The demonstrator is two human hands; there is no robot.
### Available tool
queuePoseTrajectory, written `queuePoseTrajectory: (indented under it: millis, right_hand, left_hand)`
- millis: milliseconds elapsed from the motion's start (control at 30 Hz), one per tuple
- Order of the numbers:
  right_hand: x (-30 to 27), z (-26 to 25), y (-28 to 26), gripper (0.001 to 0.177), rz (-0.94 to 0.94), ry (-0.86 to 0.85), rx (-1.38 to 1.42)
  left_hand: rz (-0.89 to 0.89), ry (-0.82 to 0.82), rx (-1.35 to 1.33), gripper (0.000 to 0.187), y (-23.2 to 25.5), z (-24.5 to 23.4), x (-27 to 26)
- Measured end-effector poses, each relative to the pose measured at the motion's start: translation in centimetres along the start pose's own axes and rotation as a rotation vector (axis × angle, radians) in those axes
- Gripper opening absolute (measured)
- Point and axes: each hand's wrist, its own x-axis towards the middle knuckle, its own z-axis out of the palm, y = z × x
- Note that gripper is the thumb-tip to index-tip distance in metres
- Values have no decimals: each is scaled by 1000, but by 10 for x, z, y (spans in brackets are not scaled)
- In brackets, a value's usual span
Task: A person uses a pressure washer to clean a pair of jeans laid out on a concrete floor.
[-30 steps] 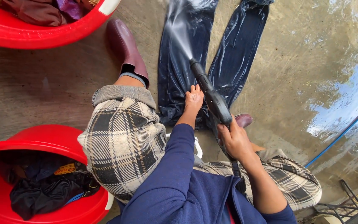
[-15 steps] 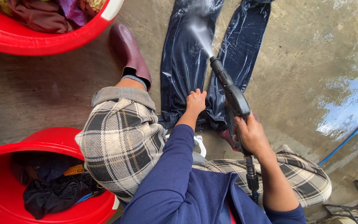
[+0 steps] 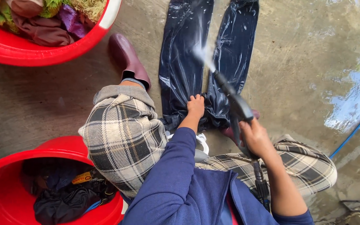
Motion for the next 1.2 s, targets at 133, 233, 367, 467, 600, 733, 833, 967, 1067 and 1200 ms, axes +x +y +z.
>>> queuePoseTrajectory:
  millis: [133,233,367,467,600,733,833,967,1067,1200]
  right_hand:
    - [0,27,37,36,-48,-52,-79]
    - [-21,25,-2,38,35,-126,-53]
    - [-1,17,-10,41,-7,-20,-50]
    - [30,1,-11,28,-99,55,44]
    - [49,-25,-32,25,-220,104,161]
    - [33,-37,-46,27,-216,123,182]
    - [24,-26,-33,26,-213,139,145]
    - [18,-11,-16,26,-156,81,122]
    - [4,-14,-29,30,-154,102,107]
    - [11,-29,-30,27,-153,154,183]
  left_hand:
    - [-36,71,20,25,5,37,17]
    - [-37,172,44,22,8,51,28]
    - [-65,263,-28,22,7,57,54]
    - [-54,141,-64,29,6,47,59]
    - [65,-49,-87,35,17,31,47]
    - [90,-194,-152,22,27,21,35]
    - [146,-286,-187,21,23,3,17]
    - [179,-425,-166,27,20,-25,0]
    - [135,-456,-131,27,16,-20,-2]
    - [86,-444,-132,27,15,-15,2]
